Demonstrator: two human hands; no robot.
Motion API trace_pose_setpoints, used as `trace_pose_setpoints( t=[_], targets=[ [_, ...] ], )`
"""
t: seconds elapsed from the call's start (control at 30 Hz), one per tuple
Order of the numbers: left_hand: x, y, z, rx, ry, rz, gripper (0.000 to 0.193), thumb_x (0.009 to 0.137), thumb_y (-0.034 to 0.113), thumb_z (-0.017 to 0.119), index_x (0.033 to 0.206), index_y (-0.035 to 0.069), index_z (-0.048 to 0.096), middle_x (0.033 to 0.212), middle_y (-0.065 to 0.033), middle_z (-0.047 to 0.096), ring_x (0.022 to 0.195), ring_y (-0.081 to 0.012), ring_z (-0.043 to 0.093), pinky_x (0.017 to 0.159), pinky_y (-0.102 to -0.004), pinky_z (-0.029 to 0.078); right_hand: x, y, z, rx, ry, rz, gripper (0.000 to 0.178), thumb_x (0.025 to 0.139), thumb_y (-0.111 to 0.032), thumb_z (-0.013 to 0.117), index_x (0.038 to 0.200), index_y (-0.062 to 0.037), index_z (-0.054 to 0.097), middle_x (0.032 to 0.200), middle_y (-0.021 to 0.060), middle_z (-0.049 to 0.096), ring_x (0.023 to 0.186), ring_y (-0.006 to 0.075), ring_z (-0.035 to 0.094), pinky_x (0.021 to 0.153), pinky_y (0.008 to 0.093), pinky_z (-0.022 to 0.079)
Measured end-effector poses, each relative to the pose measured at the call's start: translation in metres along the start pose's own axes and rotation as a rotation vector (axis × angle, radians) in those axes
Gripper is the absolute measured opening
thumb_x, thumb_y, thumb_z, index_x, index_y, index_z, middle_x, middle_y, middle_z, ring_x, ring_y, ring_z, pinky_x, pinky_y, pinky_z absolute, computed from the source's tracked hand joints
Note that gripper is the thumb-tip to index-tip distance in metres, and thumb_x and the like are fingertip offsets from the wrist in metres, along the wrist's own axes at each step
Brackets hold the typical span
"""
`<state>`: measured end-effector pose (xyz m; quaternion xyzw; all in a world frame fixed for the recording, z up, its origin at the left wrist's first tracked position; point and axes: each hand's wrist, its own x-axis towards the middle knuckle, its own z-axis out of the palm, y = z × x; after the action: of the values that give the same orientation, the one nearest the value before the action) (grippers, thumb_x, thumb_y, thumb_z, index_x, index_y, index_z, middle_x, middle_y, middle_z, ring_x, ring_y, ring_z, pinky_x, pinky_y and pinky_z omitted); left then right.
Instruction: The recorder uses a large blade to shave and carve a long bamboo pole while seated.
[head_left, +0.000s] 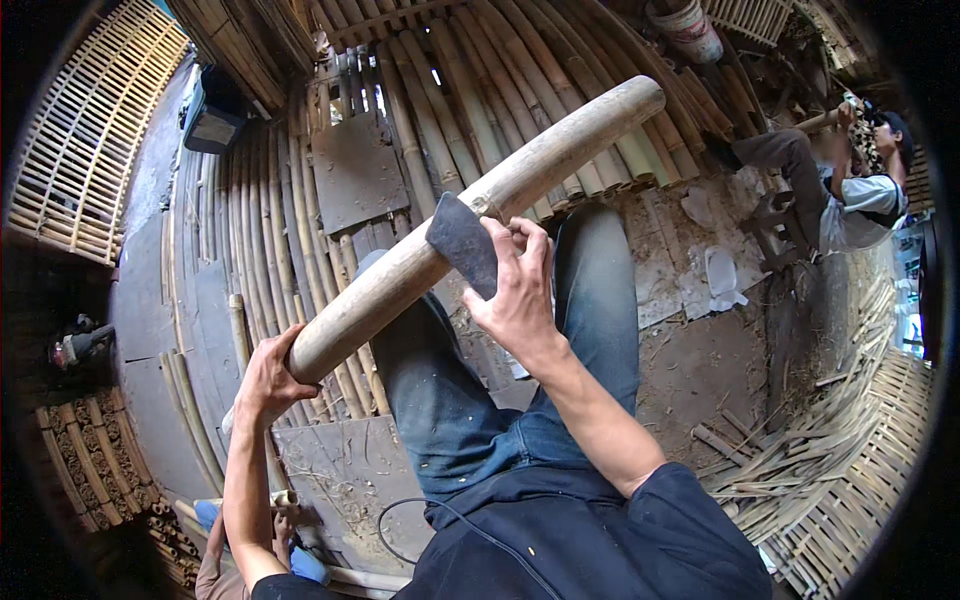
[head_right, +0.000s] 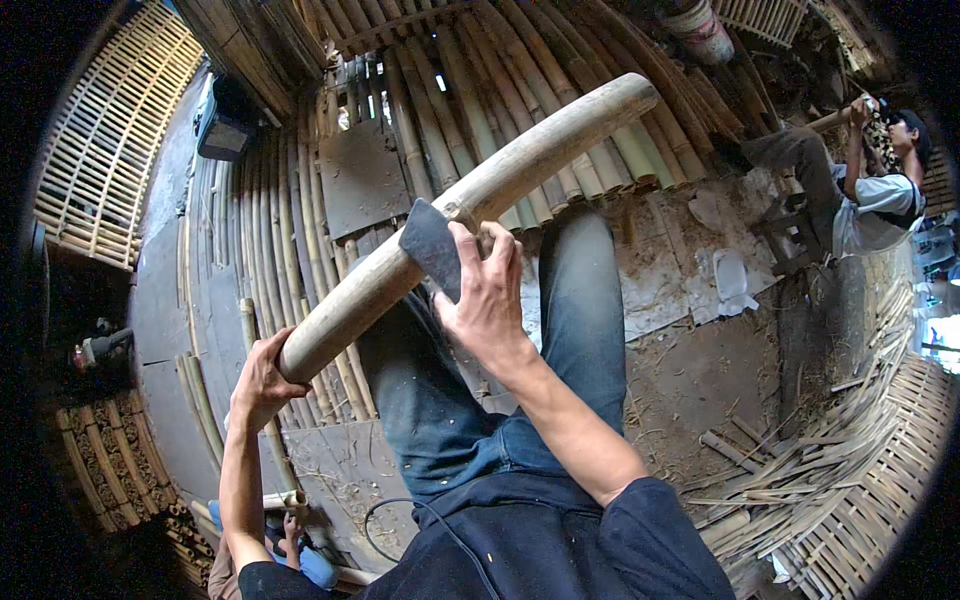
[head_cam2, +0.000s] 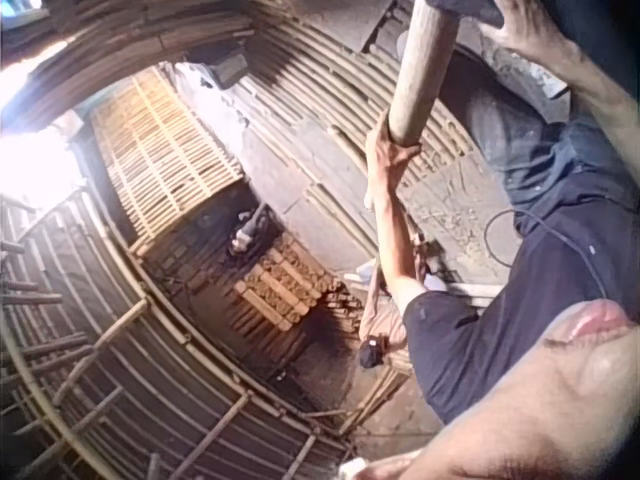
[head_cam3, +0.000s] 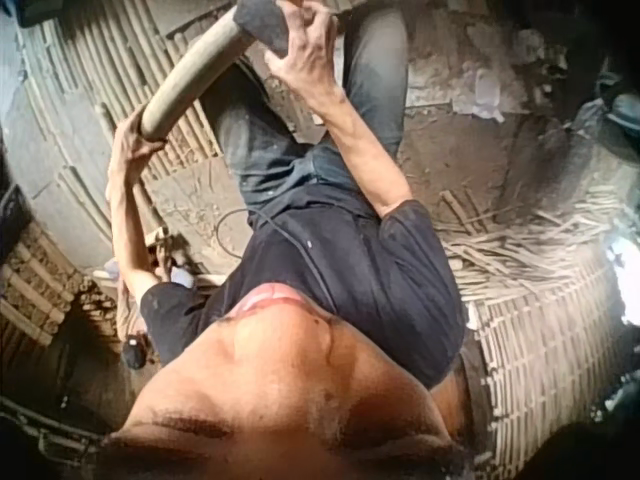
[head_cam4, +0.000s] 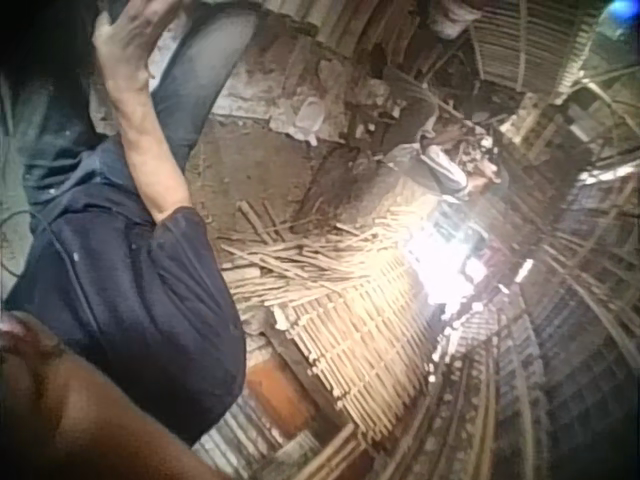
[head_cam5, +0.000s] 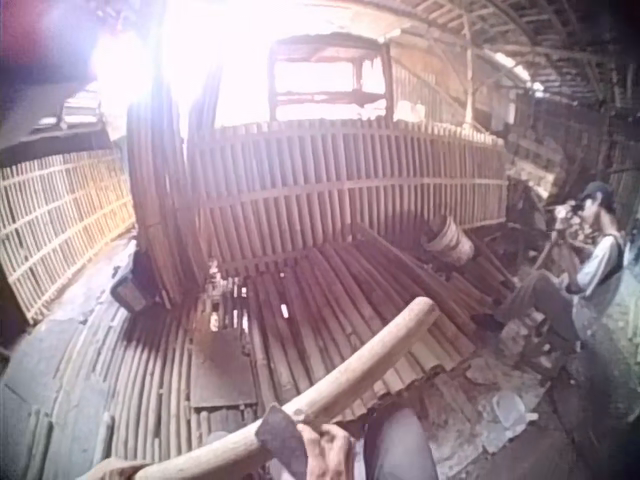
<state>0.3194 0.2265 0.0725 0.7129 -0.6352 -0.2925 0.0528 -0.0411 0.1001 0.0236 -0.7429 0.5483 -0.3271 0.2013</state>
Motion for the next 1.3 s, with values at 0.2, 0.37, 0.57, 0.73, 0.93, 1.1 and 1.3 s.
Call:
trace_pose_setpoints(
  t=[0.2, 0.37, 0.57, 0.73, 0.93, 1.1, 1.3],
  targets=[
    [0.008, -0.023, -0.005, 0.064, -0.046, 0.159, 0.099, 0.049, 0.022, 0.097, 0.141, -0.001, 0.065, 0.110, -0.0241, 0.077, 0.102, -0.0420, 0.076, 0.096, -0.0466, 0.060, -0.007, 0.006, 0.024, 0.025, -0.080, -0.247, 0.054, 0.096, 0.008, 0.052, 0.150, 0.0051, 0.059, 0.160, 0.0310, 0.050, 0.154, 0.0460, 0.043, 0.134, 0.0513, 0.030],
    [0.003, -0.056, 0.022, 0.055, 0.047, 0.347, 0.101, 0.050, 0.022, 0.094, 0.144, 0.000, 0.063, 0.113, -0.0252, 0.077, 0.101, -0.0418, 0.078, 0.092, -0.0477, 0.063, -0.009, -0.018, 0.008, 0.131, -0.086, -0.256, 0.052, 0.106, 0.000, 0.041, 0.157, 0.0070, 0.052, 0.164, 0.0335, 0.046, 0.157, 0.0489, 0.040, 0.135, 0.0521, 0.027],
    [0.021, -0.073, 0.033, 0.096, 0.081, 0.418, 0.101, 0.052, 0.020, 0.092, 0.146, 0.000, 0.061, 0.113, -0.0251, 0.077, 0.101, -0.0429, 0.078, 0.088, -0.0502, 0.064, -0.015, -0.015, 0.004, 0.119, -0.086, -0.241, 0.051, 0.104, -0.001, 0.046, 0.153, 0.0095, 0.055, 0.165, 0.0352, 0.041, 0.159, 0.0500, 0.034, 0.134, 0.0530, 0.028],
    [0.021, -0.075, 0.014, 0.210, 0.088, 0.445, 0.101, 0.051, 0.019, 0.091, 0.147, 0.006, 0.060, 0.110, -0.0223, 0.076, 0.095, -0.0443, 0.076, 0.083, -0.0509, 0.063, -0.021, -0.017, 0.009, 0.182, -0.138, -0.219, 0.051, 0.103, 0.000, 0.048, 0.152, 0.0087, 0.057, 0.165, 0.0367, 0.039, 0.160, 0.0493, 0.031, 0.134, 0.0528, 0.029],
    [0.019, -0.046, 0.005, 0.304, 0.043, 0.247, 0.102, 0.052, 0.022, 0.093, 0.147, 0.009, 0.059, 0.113, -0.0188, 0.073, 0.101, -0.0423, 0.073, 0.088, -0.0514, 0.061, -0.009, -0.010, 0.023, 0.076, -0.130, -0.270, 0.069, 0.083, 0.007, 0.060, 0.152, 0.0058, 0.058, 0.163, 0.0308, 0.043, 0.152, 0.0462, 0.041, 0.129, 0.0521, 0.032],
    [0.000, -0.037, 0.030, 0.364, 0.225, 0.131, 0.097, 0.055, 0.016, 0.095, 0.145, 0.011, 0.060, 0.118, -0.0168, 0.070, 0.109, -0.0406, 0.070, 0.093, -0.0506, 0.058, -0.008, -0.011, 0.022, 0.048, -0.089, -0.301, 0.064, 0.080, 0.005, 0.063, 0.145, 0.0061, 0.065, 0.156, 0.0266, 0.051, 0.147, 0.0415, 0.047, 0.126, 0.0500, 0.036],
    [-0.003, -0.047, 0.032, 0.375, 0.247, 0.155, 0.092, 0.054, 0.016, 0.095, 0.141, 0.010, 0.062, 0.115, -0.0171, 0.071, 0.105, -0.0406, 0.071, 0.092, -0.0509, 0.059, -0.007, -0.003, 0.023, 0.206, -0.067, -0.350, 0.046, 0.094, 0.003, 0.055, 0.137, 0.0087, 0.070, 0.143, 0.0278, 0.063, 0.141, 0.0383, 0.055, 0.122, 0.0479, 0.041]
  ],
)
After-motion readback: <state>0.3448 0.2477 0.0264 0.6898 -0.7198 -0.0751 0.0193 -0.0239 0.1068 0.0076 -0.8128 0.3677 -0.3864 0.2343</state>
